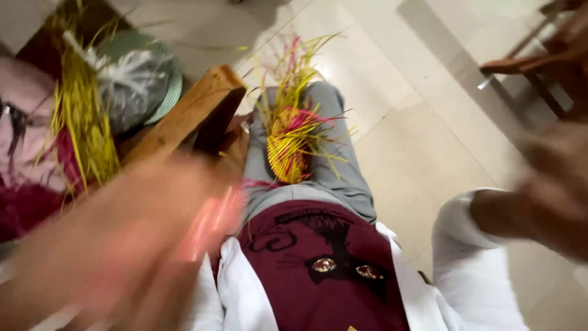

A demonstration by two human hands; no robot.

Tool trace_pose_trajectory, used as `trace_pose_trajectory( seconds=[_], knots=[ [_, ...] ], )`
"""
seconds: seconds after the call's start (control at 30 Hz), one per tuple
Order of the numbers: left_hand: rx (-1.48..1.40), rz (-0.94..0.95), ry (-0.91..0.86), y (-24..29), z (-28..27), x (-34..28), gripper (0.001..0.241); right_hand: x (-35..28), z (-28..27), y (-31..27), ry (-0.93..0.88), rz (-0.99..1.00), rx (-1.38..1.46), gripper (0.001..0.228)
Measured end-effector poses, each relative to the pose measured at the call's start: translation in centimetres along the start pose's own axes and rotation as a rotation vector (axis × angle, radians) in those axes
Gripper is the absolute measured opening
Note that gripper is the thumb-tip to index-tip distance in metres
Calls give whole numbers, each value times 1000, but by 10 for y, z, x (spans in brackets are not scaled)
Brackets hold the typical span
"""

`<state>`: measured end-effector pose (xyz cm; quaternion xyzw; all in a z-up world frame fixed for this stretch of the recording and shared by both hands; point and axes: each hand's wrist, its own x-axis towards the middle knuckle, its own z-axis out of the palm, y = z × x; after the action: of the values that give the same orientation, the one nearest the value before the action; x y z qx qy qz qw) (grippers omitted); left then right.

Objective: A person is shown from an overhead perspective weaving together thin, colorful strands of material to create a circular base.

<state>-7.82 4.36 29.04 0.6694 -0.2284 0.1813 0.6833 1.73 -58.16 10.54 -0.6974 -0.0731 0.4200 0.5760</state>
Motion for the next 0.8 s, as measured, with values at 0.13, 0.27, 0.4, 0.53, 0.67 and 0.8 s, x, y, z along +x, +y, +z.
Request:
trace_pose_trajectory(
  seconds=[0.13,0.27,0.4,0.53,0.67,0.8],
  knots=[
    [143,-80,79,-100,13,-18,16,143,221,-128,196,-429,-8,24],
    [577,-525,-16,-216,-2,-73,10,236,297,-105,377,-911,-189,31],
    [571,-567,3,-264,-4,-91,19,299,311,-54,378,-912,-512,38],
    [400,-776,22,-308,7,-116,19,321,321,-33,496,-984,-716,32],
    [268,-831,183,-319,23,-123,7,317,322,-53,718,-1042,-970,26],
    [105,-853,355,-324,32,-124,14,321,320,-57,851,-1001,-1159,25]
  ],
)
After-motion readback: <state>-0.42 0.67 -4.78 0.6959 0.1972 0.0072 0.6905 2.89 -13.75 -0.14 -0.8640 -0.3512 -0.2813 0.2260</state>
